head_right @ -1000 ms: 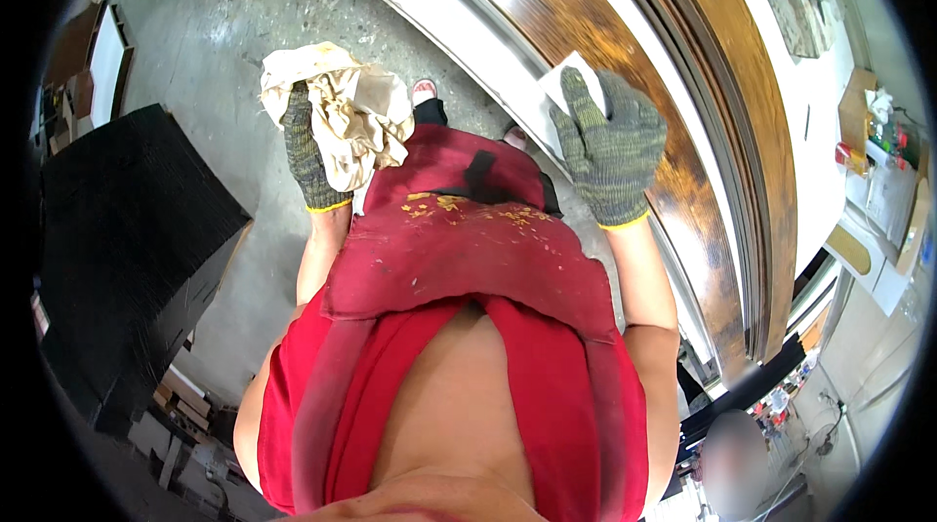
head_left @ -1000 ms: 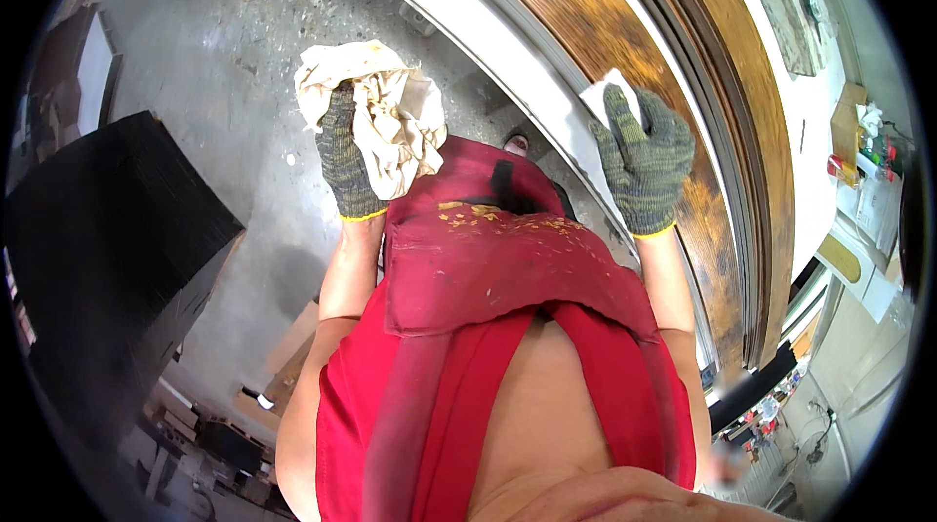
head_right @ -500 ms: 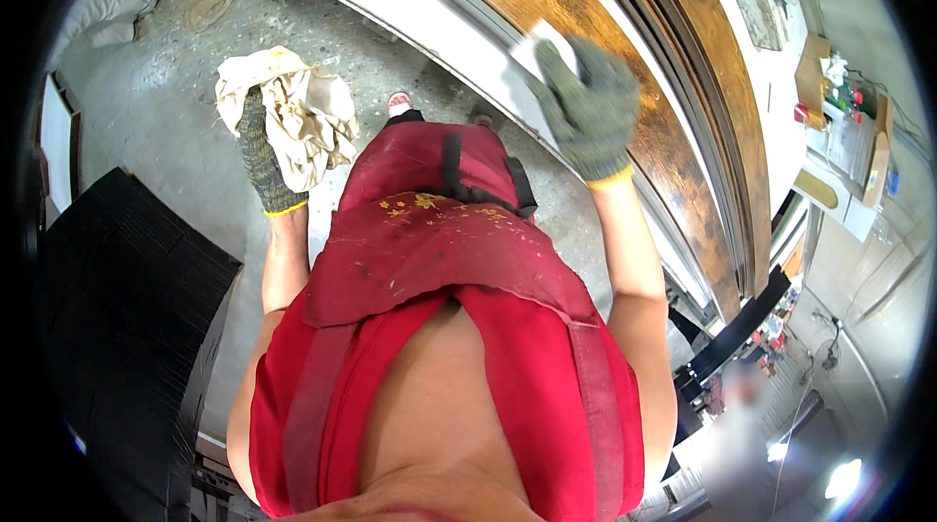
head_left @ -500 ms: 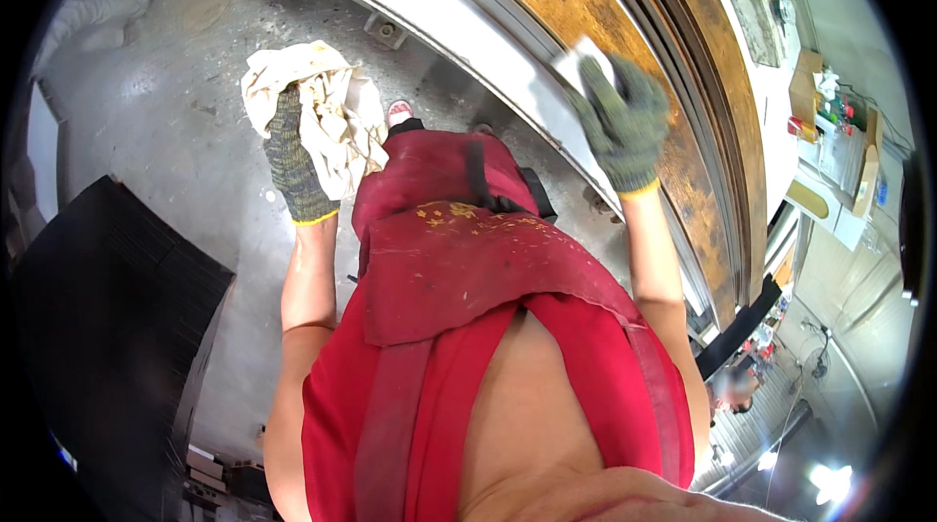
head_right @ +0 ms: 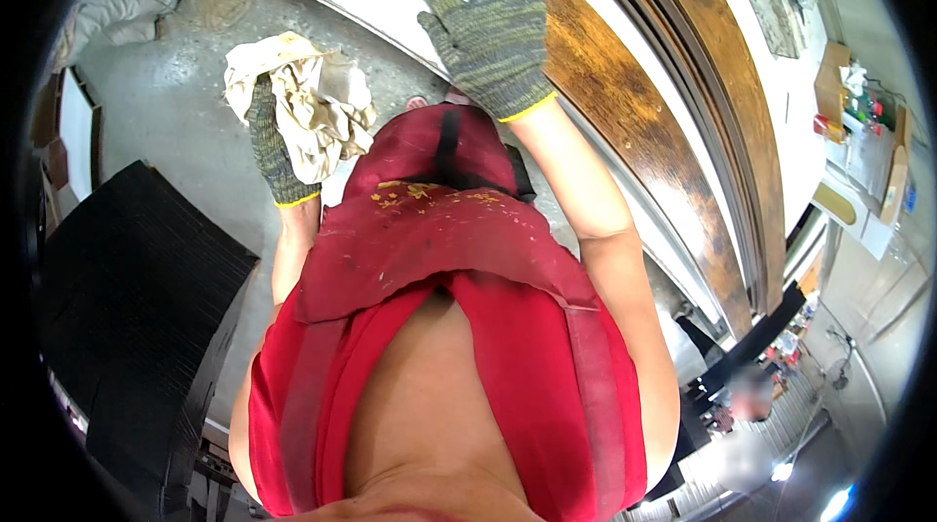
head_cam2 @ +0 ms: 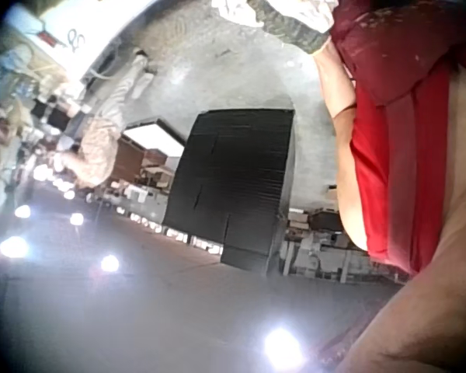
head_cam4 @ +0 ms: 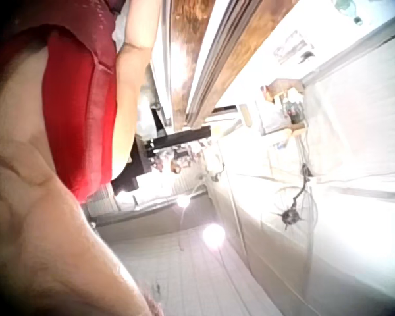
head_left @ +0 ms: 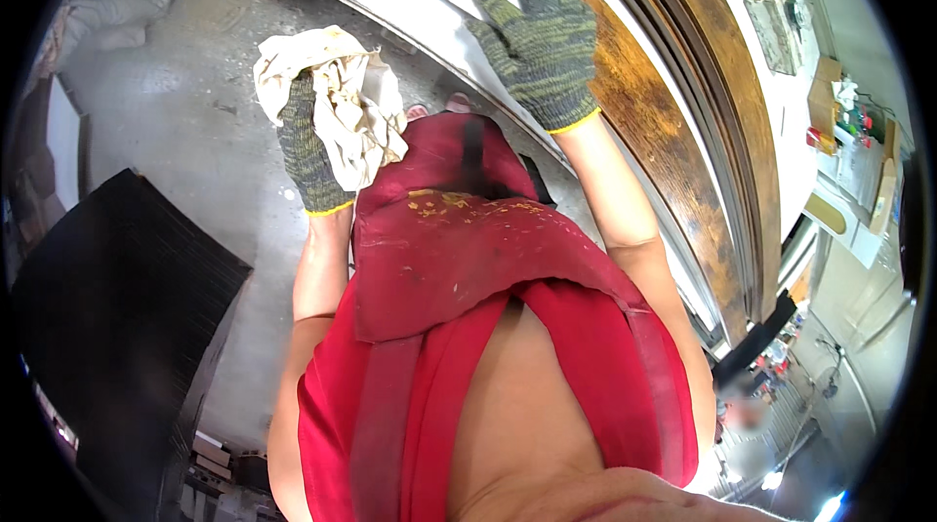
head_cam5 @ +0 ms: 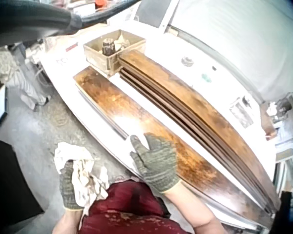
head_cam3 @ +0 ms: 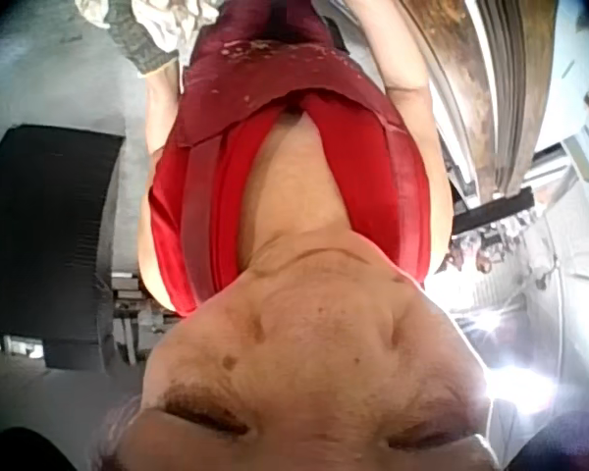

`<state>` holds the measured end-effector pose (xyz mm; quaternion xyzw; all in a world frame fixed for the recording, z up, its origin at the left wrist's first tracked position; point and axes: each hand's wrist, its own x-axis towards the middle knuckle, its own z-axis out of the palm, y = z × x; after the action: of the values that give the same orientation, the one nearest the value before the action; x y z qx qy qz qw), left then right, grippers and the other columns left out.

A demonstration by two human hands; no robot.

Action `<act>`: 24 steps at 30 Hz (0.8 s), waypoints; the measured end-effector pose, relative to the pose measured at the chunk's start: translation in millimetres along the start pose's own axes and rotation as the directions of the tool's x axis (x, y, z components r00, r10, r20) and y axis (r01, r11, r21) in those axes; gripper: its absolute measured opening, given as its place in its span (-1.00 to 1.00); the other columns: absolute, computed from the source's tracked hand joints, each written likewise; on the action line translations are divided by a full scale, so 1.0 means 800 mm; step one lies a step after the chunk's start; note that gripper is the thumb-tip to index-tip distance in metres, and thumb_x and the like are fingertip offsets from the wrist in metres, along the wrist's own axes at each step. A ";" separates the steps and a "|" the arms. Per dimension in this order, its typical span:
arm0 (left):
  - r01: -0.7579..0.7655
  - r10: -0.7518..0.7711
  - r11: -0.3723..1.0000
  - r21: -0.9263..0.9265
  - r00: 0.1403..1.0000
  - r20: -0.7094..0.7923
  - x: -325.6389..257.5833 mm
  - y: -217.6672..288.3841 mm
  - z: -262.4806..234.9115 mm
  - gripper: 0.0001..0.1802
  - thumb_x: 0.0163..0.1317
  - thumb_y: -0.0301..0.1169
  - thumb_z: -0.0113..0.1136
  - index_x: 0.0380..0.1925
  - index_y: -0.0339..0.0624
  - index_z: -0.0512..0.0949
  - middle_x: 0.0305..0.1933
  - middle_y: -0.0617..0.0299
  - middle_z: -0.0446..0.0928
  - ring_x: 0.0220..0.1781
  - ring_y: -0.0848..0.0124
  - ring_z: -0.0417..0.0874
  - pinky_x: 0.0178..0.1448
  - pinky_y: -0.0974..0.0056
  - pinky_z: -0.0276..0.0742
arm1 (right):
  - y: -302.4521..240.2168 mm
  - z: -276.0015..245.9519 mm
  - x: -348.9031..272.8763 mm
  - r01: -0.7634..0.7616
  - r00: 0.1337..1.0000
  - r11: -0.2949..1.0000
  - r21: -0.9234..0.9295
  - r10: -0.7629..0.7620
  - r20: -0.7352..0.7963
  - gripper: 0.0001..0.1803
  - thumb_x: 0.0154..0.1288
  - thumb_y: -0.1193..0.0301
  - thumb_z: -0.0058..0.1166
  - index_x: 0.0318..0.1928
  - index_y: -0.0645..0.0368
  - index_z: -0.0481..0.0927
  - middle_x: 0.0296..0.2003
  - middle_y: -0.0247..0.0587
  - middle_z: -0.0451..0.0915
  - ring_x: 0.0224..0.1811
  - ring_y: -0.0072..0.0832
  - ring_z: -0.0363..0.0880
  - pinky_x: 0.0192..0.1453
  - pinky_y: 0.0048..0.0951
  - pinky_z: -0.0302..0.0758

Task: The person wipes long wooden planks using a cloth and a block, moving the cloth along the top surface and the side edges of the wood.

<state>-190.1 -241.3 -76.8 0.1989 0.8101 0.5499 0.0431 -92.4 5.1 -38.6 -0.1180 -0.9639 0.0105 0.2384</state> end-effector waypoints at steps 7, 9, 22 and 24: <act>0.247 -0.331 0.808 -0.534 0.941 -0.066 0.017 0.005 -0.018 -0.59 0.46 -0.26 0.01 0.20 -0.26 0.42 0.17 0.15 0.51 0.13 0.34 0.54 0.22 0.25 0.47 | 0.026 -0.094 -0.108 -0.121 0.981 0.993 0.006 0.119 0.152 -0.55 0.14 0.14 0.28 0.06 -0.11 0.64 -0.03 -0.13 0.58 -0.09 -0.19 0.57 -0.07 -0.18 0.46; 0.125 -0.157 0.962 -0.245 0.981 -0.116 0.017 -0.008 -0.022 -0.61 0.48 -0.30 -0.03 0.20 -0.26 0.42 0.19 0.14 0.49 0.13 0.34 0.54 0.23 0.27 0.46 | 0.034 -0.119 -0.146 -0.173 0.964 0.985 0.004 0.168 0.204 -0.52 0.12 0.15 0.30 0.10 -0.15 0.64 0.01 -0.15 0.57 -0.05 -0.18 0.56 0.00 -0.16 0.44; 0.351 -0.321 0.413 -0.840 0.920 0.227 0.068 0.029 -0.025 -0.55 0.49 -0.26 -0.03 0.28 -0.23 0.36 0.25 0.15 0.47 0.24 0.35 0.49 0.35 0.23 0.40 | -0.037 -0.001 0.024 -0.027 0.999 0.999 0.043 0.026 0.021 -0.52 0.15 0.14 0.23 0.12 -0.23 0.58 0.00 -0.24 0.51 -0.08 -0.19 0.49 -0.06 -0.13 0.41; 0.265 -0.285 0.715 -0.647 0.955 0.076 0.064 0.008 -0.028 -0.54 0.49 -0.32 -0.04 0.31 -0.25 0.32 0.30 0.14 0.43 0.28 0.35 0.46 0.38 0.23 0.36 | -0.046 0.016 0.049 -0.022 1.000 0.998 0.063 0.021 0.021 -0.54 0.18 0.11 0.18 0.12 -0.21 0.58 0.01 -0.22 0.51 -0.06 -0.20 0.48 -0.08 -0.11 0.39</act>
<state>-241.4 -239.9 -54.9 0.0409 0.5893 0.7868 0.1788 -139.9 -21.4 -29.2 -0.1206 -0.9642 0.0448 0.2320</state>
